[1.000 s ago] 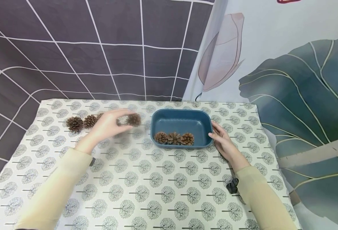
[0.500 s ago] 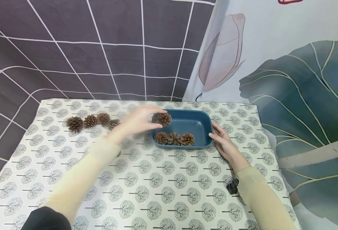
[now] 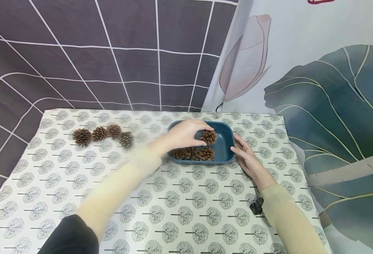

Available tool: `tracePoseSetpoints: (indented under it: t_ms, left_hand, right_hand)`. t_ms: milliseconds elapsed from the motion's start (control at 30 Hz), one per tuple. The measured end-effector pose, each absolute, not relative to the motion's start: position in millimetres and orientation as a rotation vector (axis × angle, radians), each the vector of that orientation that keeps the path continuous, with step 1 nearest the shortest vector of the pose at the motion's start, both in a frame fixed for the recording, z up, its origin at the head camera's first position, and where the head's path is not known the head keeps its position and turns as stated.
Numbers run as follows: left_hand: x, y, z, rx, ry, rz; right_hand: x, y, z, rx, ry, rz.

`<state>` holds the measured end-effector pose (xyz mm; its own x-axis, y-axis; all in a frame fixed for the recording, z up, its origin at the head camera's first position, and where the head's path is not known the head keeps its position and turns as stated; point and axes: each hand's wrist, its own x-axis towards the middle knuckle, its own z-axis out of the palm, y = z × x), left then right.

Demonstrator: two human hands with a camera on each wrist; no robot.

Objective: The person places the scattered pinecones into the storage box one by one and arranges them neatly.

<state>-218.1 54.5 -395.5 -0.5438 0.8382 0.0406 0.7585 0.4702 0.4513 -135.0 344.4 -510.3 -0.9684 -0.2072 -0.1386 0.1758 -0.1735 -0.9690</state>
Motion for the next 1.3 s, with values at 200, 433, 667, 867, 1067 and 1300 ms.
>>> tracePoseSetpoints:
  t_ms: [200, 433, 667, 867, 1067, 1300]
  left_hand:
    - [-215.6, 78.0, -405.9, 1.376, 2.528, 0.583]
    - [-213.6, 98.4, -414.7, 1.368, 2.529, 0.542]
    - [-212.1, 110.8, -423.4, 1.328, 2.533, 0.450]
    - [-208.7, 116.3, -432.3, 1.327, 2.523, 0.415]
    - [-205.2, 119.6, -439.5, 1.322, 2.509, 0.393]
    - [-202.0, 125.3, -446.3, 1.318, 2.506, 0.392]
  right_hand:
    - [-135.5, 343.2, -507.9, -0.046, 1.837, -2.236]
    - [-135.5, 342.4, -506.2, -0.071, 1.835, -2.241]
    - [-134.4, 342.3, -505.7, -0.070, 1.831, -2.234]
    - [-134.2, 342.4, -507.6, -0.089, 1.824, -2.238]
    - [-133.8, 343.0, -508.8, -0.074, 1.822, -2.228]
    - [-133.2, 344.3, -508.6, -0.036, 1.846, -2.206]
